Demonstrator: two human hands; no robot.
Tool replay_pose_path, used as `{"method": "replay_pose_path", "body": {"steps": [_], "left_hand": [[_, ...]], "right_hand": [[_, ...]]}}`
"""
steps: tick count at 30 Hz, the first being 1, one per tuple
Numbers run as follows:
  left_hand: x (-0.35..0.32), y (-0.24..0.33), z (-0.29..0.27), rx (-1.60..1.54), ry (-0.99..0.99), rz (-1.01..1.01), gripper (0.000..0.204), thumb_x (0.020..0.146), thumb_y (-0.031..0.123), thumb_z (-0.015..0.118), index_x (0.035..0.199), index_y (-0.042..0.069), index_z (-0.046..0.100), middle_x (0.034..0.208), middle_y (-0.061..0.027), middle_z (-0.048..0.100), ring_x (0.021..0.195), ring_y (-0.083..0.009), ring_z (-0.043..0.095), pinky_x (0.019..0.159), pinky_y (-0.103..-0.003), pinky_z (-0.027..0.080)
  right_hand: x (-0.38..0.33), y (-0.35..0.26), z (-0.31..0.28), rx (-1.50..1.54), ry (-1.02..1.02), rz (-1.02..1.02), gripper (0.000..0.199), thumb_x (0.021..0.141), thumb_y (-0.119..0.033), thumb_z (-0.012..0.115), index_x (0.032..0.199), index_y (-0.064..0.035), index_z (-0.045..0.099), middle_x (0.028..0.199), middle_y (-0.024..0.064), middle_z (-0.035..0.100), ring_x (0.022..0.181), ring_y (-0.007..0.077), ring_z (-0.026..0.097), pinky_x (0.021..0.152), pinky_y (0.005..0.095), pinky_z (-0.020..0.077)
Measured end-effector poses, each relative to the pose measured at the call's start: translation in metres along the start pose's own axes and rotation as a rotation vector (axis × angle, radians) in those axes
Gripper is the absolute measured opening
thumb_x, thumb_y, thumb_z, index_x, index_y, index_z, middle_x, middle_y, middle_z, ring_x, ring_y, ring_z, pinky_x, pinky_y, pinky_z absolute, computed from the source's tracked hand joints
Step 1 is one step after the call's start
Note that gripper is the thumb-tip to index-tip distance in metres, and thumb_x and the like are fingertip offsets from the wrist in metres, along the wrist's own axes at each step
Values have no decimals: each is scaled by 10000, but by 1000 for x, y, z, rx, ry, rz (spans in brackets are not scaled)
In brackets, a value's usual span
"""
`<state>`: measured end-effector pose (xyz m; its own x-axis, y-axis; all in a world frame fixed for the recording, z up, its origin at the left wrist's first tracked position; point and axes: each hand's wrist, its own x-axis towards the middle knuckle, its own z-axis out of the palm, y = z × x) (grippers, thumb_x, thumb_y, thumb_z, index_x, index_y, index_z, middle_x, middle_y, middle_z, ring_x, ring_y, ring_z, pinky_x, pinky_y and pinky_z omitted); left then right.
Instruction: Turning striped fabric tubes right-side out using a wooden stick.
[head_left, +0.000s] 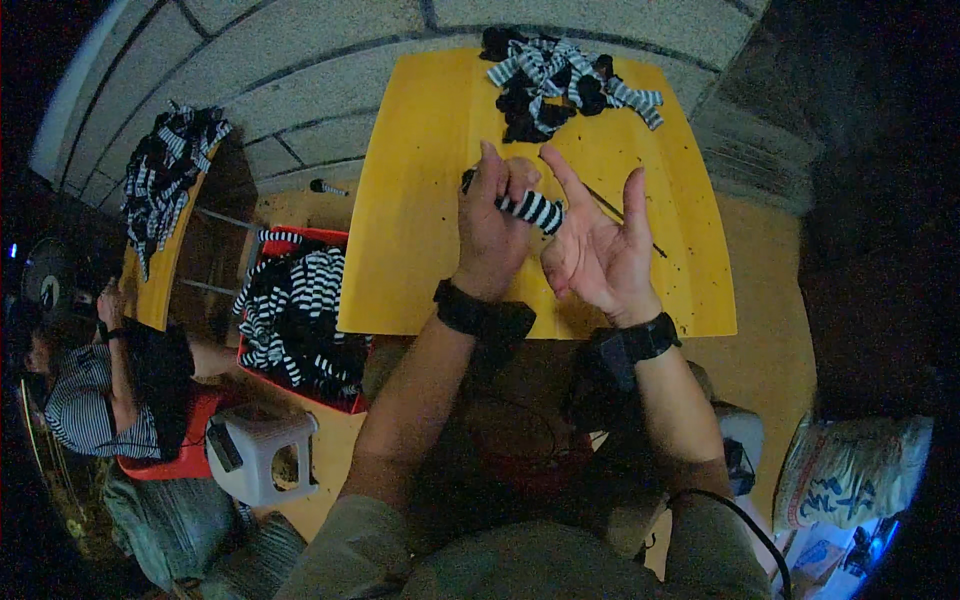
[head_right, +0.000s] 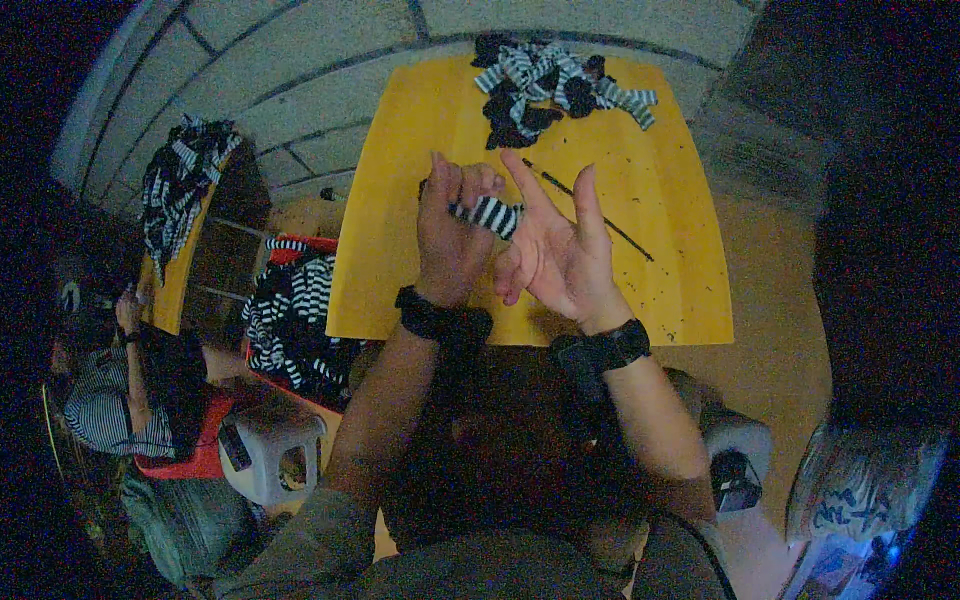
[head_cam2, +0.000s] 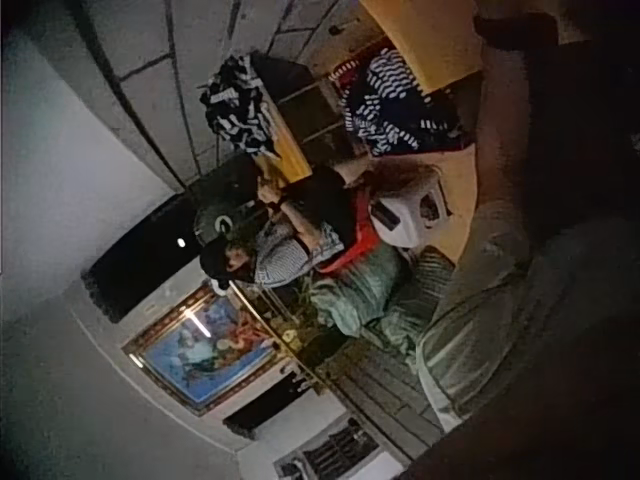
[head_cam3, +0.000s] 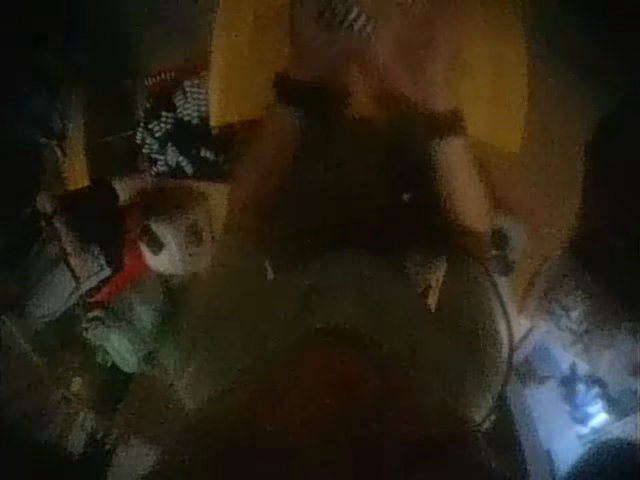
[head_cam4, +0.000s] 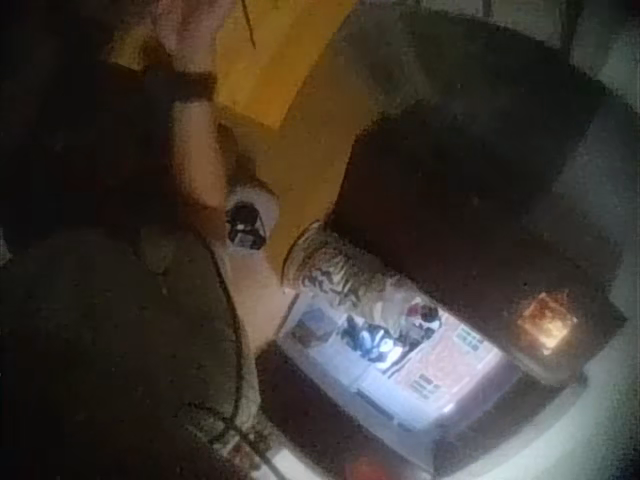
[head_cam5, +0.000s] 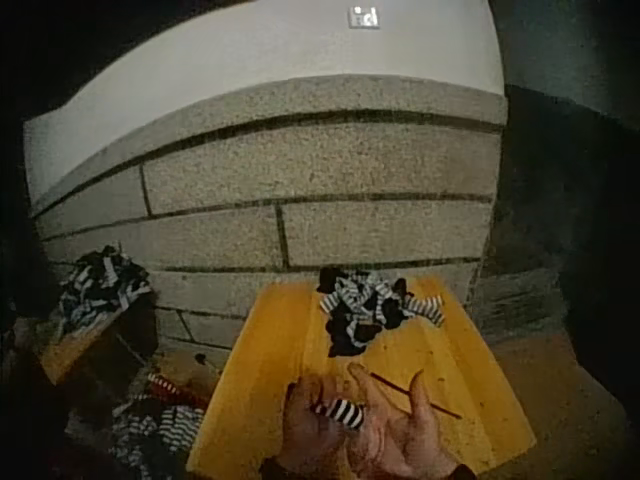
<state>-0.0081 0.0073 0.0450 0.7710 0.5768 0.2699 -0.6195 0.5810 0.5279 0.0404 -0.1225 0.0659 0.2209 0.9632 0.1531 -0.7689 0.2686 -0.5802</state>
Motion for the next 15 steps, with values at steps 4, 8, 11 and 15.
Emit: {"method": "replay_pose_path", "body": {"steps": [4, 8, 11, 15], "left_hand": [[-5, -5, 2, 192, 21, -52, 387, 990, 329, 392, 670, 113, 406, 639, 17, 384, 678, -97, 400, 687, -252, 336], [-7, -10, 2, 66, 77, -171, 409, 980, 367, 401, 669, 105, 440, 636, 27, 408, 645, -81, 411, 627, -239, 344], [-12, -9, 10, 112, 118, -207, 400, 969, 377, 427, 690, 94, 472, 656, 29, 449, 638, -77, 438, 594, -237, 363], [-7, -9, 11, 102, 131, -247, 340, 959, 325, 477, 723, 81, 505, 702, 23, 490, 667, -82, 469, 591, -230, 391]], "right_hand": [[2, 5, 18, 161, 54, -24, 923, 799, -779, 291, 1477, -184, 94, 1130, 139, 595, 580, 301, 617, 468, 347, 511], [2, 3, 18, 308, 40, -28, 907, 798, -771, 322, 1473, -197, 130, 1204, 91, 557, 604, 314, 619, 488, 354, 522], [2, 1, 12, 377, 19, -8, 884, 821, -743, 326, 1461, -155, 166, 1224, 72, 538, 625, 320, 624, 499, 358, 534], [8, 4, 13, 355, 30, -80, 865, 843, -717, 324, 1449, -115, 183, 1220, 72, 538, 609, 315, 627, 504, 362, 541]]}}
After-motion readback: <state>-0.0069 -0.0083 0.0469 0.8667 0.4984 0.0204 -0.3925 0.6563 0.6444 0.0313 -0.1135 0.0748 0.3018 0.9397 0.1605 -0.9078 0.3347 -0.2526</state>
